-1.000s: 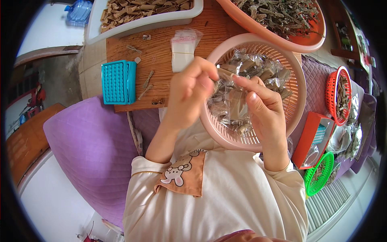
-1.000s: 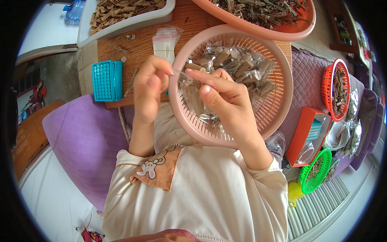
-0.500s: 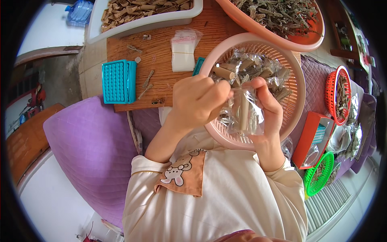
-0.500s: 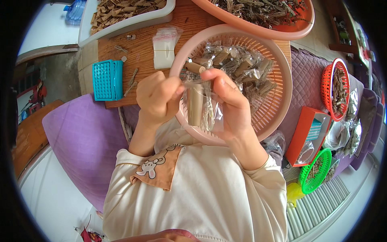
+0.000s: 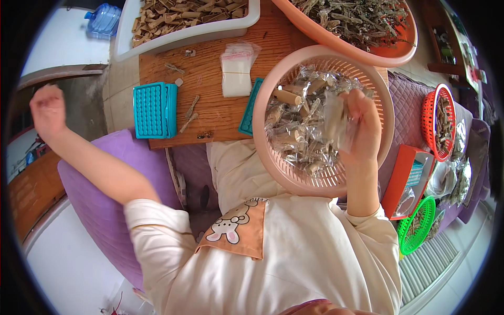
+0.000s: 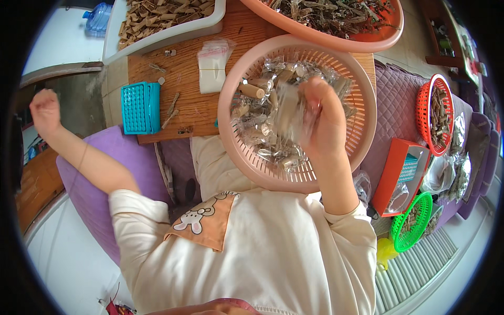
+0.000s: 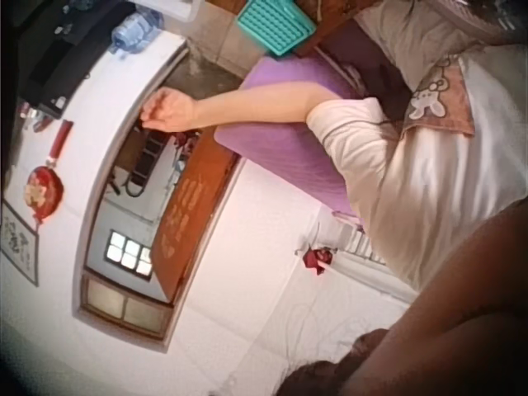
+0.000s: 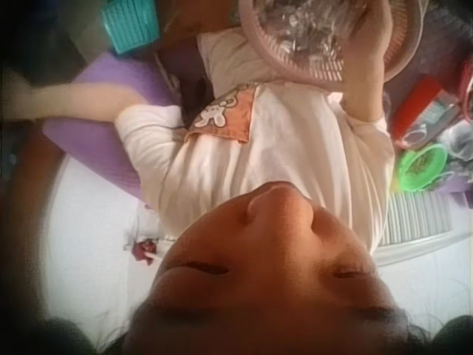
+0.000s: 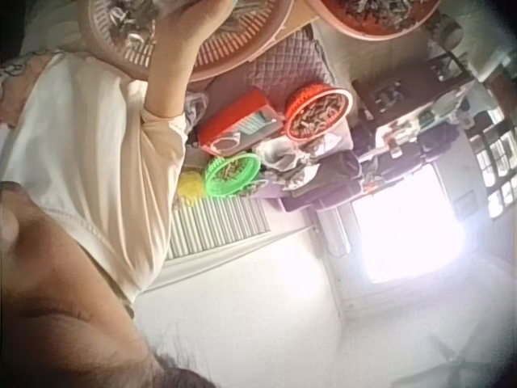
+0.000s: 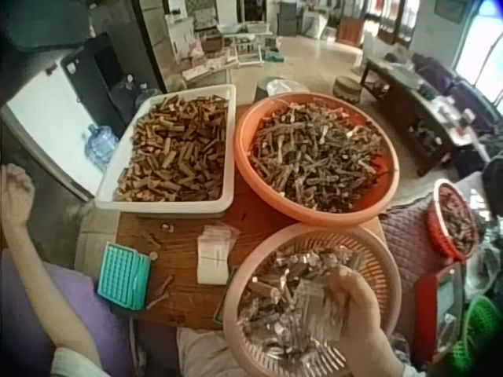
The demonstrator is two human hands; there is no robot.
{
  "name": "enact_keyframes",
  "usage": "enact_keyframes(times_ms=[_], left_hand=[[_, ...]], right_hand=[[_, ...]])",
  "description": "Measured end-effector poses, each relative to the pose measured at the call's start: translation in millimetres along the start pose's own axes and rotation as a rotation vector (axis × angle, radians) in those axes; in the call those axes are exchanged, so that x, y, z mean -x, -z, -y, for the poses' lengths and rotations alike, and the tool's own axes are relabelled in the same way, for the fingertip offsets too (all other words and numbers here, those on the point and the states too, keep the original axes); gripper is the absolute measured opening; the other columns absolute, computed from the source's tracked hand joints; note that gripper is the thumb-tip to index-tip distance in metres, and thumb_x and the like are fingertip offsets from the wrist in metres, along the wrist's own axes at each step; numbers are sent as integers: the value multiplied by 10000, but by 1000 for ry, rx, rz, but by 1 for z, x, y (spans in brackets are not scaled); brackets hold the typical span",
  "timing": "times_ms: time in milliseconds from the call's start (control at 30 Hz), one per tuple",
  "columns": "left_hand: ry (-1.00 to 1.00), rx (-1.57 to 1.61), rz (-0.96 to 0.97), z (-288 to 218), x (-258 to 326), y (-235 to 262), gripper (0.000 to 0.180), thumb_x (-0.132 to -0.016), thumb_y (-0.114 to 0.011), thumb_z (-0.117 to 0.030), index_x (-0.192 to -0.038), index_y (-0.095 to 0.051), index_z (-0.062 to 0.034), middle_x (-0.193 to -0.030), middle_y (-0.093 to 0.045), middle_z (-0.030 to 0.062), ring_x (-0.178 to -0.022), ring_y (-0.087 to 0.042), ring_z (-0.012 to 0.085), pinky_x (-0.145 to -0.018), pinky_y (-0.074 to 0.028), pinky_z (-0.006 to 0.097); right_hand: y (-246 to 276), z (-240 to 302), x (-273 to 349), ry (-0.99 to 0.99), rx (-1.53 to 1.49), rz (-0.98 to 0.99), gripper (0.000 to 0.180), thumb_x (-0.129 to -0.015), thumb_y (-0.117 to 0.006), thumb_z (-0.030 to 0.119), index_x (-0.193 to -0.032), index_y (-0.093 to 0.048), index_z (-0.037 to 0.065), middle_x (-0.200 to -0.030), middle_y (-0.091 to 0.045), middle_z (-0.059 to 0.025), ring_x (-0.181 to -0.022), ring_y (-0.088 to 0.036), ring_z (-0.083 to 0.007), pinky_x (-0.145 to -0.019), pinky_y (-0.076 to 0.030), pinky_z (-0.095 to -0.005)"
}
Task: The person sits at a low table and repeatedly picks up small clear plastic bags and dried herb bundles. They place the herbs into the bags, seal them, and place the finished packages into a pink basket. The process is repeated continuously throughout the clip.
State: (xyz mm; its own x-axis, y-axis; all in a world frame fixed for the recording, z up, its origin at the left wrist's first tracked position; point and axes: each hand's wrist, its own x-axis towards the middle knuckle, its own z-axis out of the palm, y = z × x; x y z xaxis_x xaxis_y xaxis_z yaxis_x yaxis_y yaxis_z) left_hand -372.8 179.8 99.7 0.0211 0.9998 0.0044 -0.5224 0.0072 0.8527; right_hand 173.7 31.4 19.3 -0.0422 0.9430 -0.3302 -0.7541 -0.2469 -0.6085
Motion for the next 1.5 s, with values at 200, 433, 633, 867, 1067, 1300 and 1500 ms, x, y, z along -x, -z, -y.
enact_keyframes(times_ms=[200,433,633,867,1067,1300,1500], left_hand=[[172,-891,-761,-34,-30,125,413,-814,-472,-420,-1077,-489,-101,-1062,-487,66,-952,-522,251,-871,-371,401],[326,-2125,-221,-13,-14,96,427,-843,-493,-442,-1078,-569,-93,-939,-596,28,-815,-530,116,-695,-402,264],[477,-1306,76,133,63,-120,330,-854,-484,-403,-1036,-572,-142,-847,-591,-1,-677,-488,80,-618,-386,222],[169,-1608,-88,304,47,-124,497,-755,-597,-384,-1022,-547,32,-908,-602,223,-855,-575,372,-759,-449,391],[231,-1426,-222,326,34,-141,340,-670,-665,-301,-875,-624,-33,-794,-650,100,-754,-623,262,-658,-478,368],[215,-1410,-177,331,34,-138,273,-705,-634,-301,-799,-647,-45,-742,-643,128,-725,-623,293,-646,-478,370],[117,-1526,-235,328,35,-145,280,-808,-519,-285,-760,-638,-36,-731,-608,194,-718,-581,386,-635,-459,422]], right_hand=[[-12,13,-1,-13,204,-77,274,-910,-405,189,-1109,-490,20,-839,-543,-46,-684,-549,-122,-670,-478,-272],[46,61,10,181,688,-158,240,-882,-455,122,-1078,-537,11,-883,-617,-116,-718,-609,-150,-648,-486,-254],[44,58,30,-69,1937,-108,122,-768,-532,71,-838,-616,19,-832,-622,-132,-695,-605,-271,-628,-458,-351],[52,5,39,-70,2361,2,116,-681,-553,43,-777,-611,15,-840,-548,-154,-819,-558,-313,-702,-473,-385],[58,3,47,20,2173,-71,190,-685,-577,49,-865,-571,-11,-896,-516,-162,-884,-521,-313,-704,-453,-395],[48,36,56,-35,1455,-213,188,-835,-526,85,-989,-482,-15,-903,-604,-130,-854,-583,-196,-751,-442,-264],[35,47,54,283,1035,-16,297,-889,-508,215,-1049,-444,-26,-930,-583,-106,-844,-544,-141,-763,-427,-244]])
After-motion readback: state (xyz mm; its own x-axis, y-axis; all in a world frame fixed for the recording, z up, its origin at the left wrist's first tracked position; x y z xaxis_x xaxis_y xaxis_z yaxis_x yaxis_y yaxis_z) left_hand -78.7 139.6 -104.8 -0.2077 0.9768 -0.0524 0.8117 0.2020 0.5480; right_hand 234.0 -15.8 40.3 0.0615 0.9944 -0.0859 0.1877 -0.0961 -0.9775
